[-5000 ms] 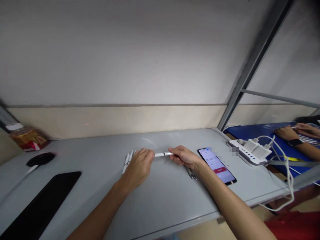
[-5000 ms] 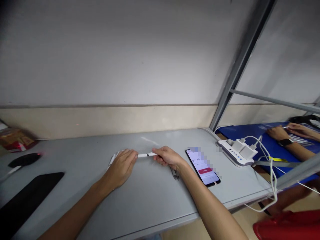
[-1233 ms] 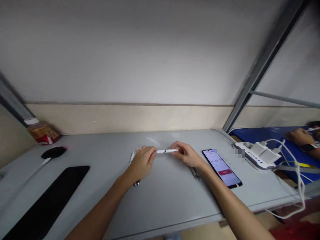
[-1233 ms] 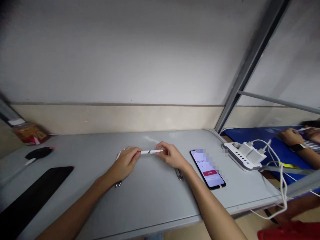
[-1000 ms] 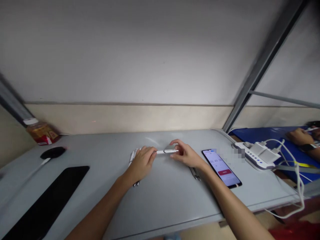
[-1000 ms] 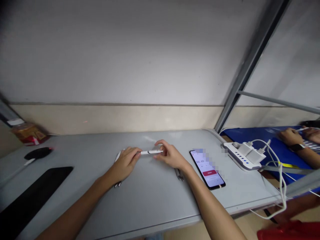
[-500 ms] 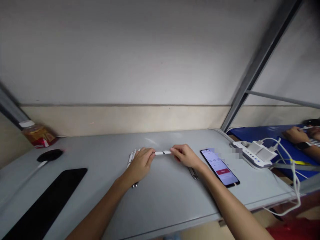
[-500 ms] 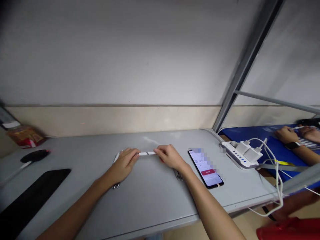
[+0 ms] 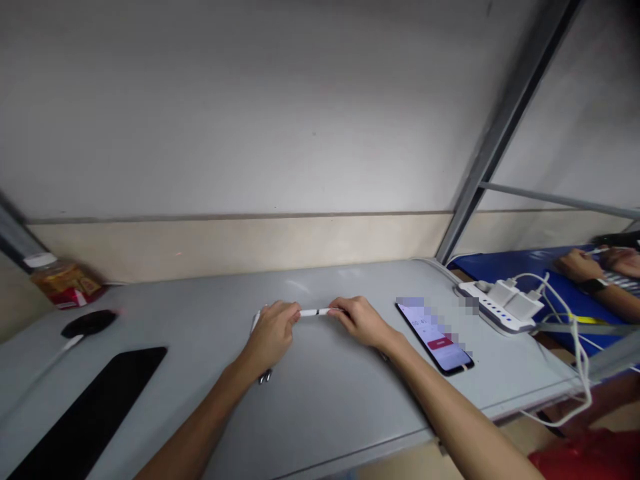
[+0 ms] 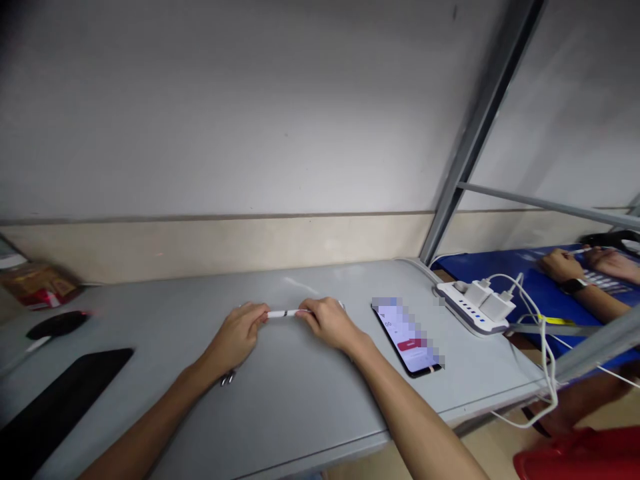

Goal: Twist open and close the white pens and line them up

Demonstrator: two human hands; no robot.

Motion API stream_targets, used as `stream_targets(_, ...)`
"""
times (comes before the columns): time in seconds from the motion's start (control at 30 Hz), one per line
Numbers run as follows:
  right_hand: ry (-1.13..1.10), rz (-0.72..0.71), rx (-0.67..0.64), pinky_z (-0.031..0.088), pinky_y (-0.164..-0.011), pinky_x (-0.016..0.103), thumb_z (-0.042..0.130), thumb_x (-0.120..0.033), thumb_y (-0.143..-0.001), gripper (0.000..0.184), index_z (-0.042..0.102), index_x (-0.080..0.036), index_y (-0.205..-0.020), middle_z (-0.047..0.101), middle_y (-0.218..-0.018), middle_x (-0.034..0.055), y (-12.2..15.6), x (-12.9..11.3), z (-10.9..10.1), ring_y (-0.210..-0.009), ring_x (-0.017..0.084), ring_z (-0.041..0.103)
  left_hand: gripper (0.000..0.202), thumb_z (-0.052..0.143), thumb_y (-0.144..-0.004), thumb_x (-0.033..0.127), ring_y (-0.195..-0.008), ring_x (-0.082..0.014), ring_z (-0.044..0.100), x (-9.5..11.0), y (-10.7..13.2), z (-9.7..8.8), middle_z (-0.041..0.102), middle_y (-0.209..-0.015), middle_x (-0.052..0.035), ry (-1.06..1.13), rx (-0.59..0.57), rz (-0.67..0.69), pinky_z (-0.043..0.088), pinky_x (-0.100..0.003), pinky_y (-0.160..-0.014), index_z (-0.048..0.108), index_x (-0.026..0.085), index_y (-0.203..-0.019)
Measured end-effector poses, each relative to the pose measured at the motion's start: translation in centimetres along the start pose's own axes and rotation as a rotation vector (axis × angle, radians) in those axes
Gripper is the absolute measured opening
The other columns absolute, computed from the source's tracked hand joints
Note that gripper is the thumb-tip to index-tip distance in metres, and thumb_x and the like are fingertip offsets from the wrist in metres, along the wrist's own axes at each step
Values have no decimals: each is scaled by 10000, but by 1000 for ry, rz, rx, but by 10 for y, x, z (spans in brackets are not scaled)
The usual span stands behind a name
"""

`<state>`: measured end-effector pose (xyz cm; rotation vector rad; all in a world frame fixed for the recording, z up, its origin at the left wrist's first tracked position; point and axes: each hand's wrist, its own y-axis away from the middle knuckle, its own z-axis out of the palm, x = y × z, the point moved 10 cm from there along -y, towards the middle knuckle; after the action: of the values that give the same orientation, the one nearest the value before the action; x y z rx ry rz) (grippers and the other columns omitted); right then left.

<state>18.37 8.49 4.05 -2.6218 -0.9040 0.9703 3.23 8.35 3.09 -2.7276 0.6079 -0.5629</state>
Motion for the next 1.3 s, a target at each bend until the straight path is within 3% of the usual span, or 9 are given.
stream_targets(0.1,-80,49,-37,310,-559,236,462,-381,-938,317,662,-180,-795,596,-625,11,0,4,6,-548,115,453,252,342,-805,43,-790,-196,512,6,0,-3,581,-724,-17,-34,10,23,354,-320,-732,509,215,-730)
stream_targets(0.2,-385,161,-64,296,-515,227,489,-451,-910,371,610,-167,-705,496,-537,-21,-1,15,10,-507,102,393,243,338,-867,102,-834,-193,530,13,0,-8,617,-786,-14,10,35,40,354,-325,-766,540,219,-797)
stream_targets(0.4,-1200,324,203,469,-669,255,636,-435,-810,271,574,-192,-913,594,-848,26,-5,41,-6,-755,143,571,288,328,-972,348,-940,-180,560,16,2,-11,648,-972,0,95,17,36,334,-344,-861,594,274,-1052)
stream_targets(0.47,-1414,380,237,457,-579,235,600,-450,-835,278,540,-212,-965,536,-748,-8,-4,51,-5,-633,117,530,306,312,-977,365,-956,-180,558,11,1,-11,647,-988,-5,74,24,16,331,-352,-870,595,267,-1041)
stream_targets(0.53,-1528,405,259,318,-414,179,576,-444,-853,287,516,-237,-1043,392,-614,-63,-3,60,-6,-460,78,354,318,302,-978,374,-965,-188,554,5,1,-13,647,-984,-18,34,47,-12,328,-360,-865,595,251,-993)
stream_targets(0.63,-1617,380,267,134,-358,161,587,-404,-862,314,458,-308,-1132,286,-588,-87,-2,65,-10,-418,69,176,318,303,-974,381,-975,-200,549,-2,0,-14,647,-984,-29,-23,69,-44,327,-372,-857,587,241,-949)
stream_targets(0.77,-1689,336,247,63,-362,162,622,-365,-855,239,441,-320,-1004,246,-577,-92,-2,60,-13,-417,61,116,299,319,-963,373,-990,-215,541,-7,-1,-14,641,-1004,-41,-113,54,-78,334,-381,-845,583,233,-959)
stream_targets(1.07,-1670,323,259,68,-365,156,623,-356,-861,221,459,-320,-1006,281,-572,-94,-4,56,-17,-406,47,144,217,424,-844,239,-1032,-274,501,-39,2,-20,621,-1035,-73,-314,-9,-258,360,-398,-782,594,226,-978)
stream_targets(1.3,-1633,332,252,66,-361,157,628,-378,-850,231,459,-307,-990,284,-559,-99,-3,57,-17,-401,48,138,219,433,-831,264,-1029,-280,468,-39,3,-14,602,-1041,-74,-319,-38,-247,354,-408,-771,591,230,-979)
